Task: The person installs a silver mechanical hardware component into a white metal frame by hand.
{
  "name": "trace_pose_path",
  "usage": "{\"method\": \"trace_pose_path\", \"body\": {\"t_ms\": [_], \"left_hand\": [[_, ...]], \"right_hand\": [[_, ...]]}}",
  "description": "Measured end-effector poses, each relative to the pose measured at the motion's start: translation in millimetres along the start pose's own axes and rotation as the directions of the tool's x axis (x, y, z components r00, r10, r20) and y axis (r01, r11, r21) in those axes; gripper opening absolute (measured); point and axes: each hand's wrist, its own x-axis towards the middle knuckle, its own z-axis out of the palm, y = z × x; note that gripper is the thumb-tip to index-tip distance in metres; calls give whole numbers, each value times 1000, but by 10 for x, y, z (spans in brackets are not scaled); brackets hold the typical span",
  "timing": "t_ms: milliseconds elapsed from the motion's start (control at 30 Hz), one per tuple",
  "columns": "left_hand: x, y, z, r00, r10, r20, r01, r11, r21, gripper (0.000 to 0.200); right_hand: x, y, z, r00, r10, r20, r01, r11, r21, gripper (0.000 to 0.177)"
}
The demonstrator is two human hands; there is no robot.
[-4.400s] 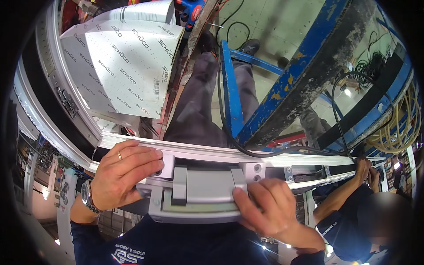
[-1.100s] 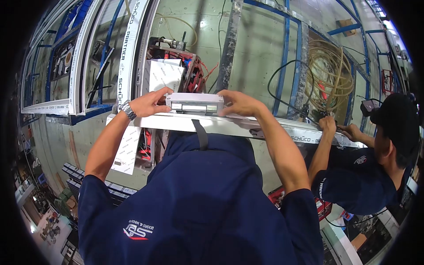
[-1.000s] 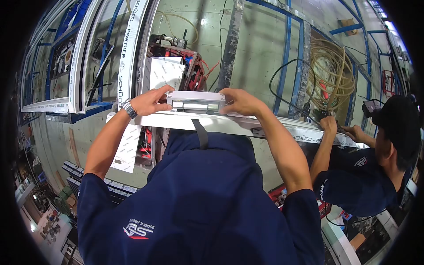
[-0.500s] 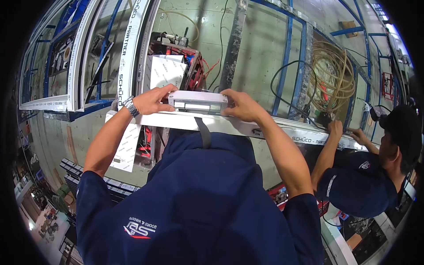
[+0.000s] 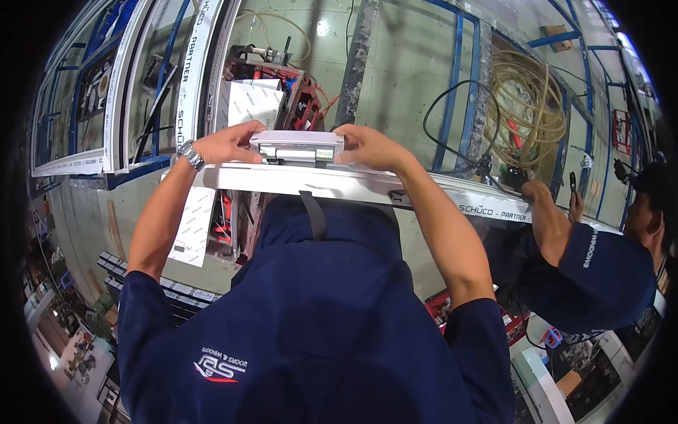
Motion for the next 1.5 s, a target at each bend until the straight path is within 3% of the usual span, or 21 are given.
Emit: {"method": "trace_pose_path", "body": {"t_ms": [100, 233, 433, 500, 567, 633, 700, 867, 967, 1000, 1067, 1100, 1167, 1200, 1300, 1333, 1433, 1467, 1500], "left_hand": [[15, -8, 45, 997, -44, -63, 34, 988, -151, 47], [-13, -19, 136, 993, -8, -122, -24, 965, -263, 45], [55, -129, 59, 996, -11, -85, -4, 984, -179, 41], [68, -144, 28, 998, -13, -68, 5, 993, -118, 40], [76, -177, 58, 994, 85, -70, -92, 990, -108, 39], [93, -308, 165, 965, 160, -210, -150, 987, 61, 49], [94, -356, 326, 902, 262, -343, -239, 965, 108, 52], [22, -204, 242, 950, 152, -272, -117, 983, 141, 52], [47, -170, 180, 948, 181, -264, -141, 977, 162, 49], [79, -210, 172, 942, 199, -270, -162, 975, 152, 49], [43, -176, 151, 971, 143, -190, -116, 983, 146, 48], [47, -199, 192, 956, 188, -224, -155, 975, 159, 47], [90, -336, 266, 908, 285, -307, -230, 952, 203, 47], [140, -297, 240, 945, 204, -255, -170, 974, 149, 52], [77, -185, 177, 970, 136, -200, -98, 977, 188, 55], [83, -251, 201, 953, 207, -221, -170, 970, 173, 57], [82, -167, 124, 985, 104, -136, -81, 983, 166, 58], [94, -133, 98, 996, 30, -80, -20, 992, 128, 61], [81, -124, 113, 994, 34, -101, -21, 992, 123, 62]], "right_hand": [[11, 12, 38, 998, -42, -56, 29, 979, -202, 51], [-20, -63, 78, 996, -61, -72, 41, 967, -251, 52], [22, 48, 100, 987, -109, -121, 84, 976, -199, 54], [-24, -18, 117, 996, -18, -86, 3, 985, -171, 53], [-60, -75, 119, 996, 27, -88, -39, 990, -139, 53], [-132, -210, 199, 987, 85, -139, -100, 990, -100, 57], [-206, -294, 289, 972, 158, -175, -169, 985, -47, 61], [-187, -124, 317, 962, 155, -227, -153, 988, 24, 66], [-152, 41, 326, 959, -2, -283, -31, 993, -110, 65], [-180, -117, 326, 957, 111, -266, -140, 986, -91, 65], [-228, -368, 406, 956, 174, -235, -222, 955, -197, 65], [-218, -458, 367, 954, 194, -229, -252, 931, -263, 65], [-208, -230, 387, 955, 135, -264, -161, 984, -78, 65], [-199, -369, 396, 935, 264, -236, -308, 935, -175, 65], [-230, -120, 434, 951, 53, -306, -127, 965, -229, 66], [-232, -72, 425, 959, 71, -275, -89, 995, -53, 65], [-227, -156, 402, 960, 158, -232, -127, 982, 140, 67], [-209, -279, 327, 957, 251, -142, -246, 968, 51, 67], [-209, -221, 315, 966, 189, -178, -184, 982, 45, 66]]}}
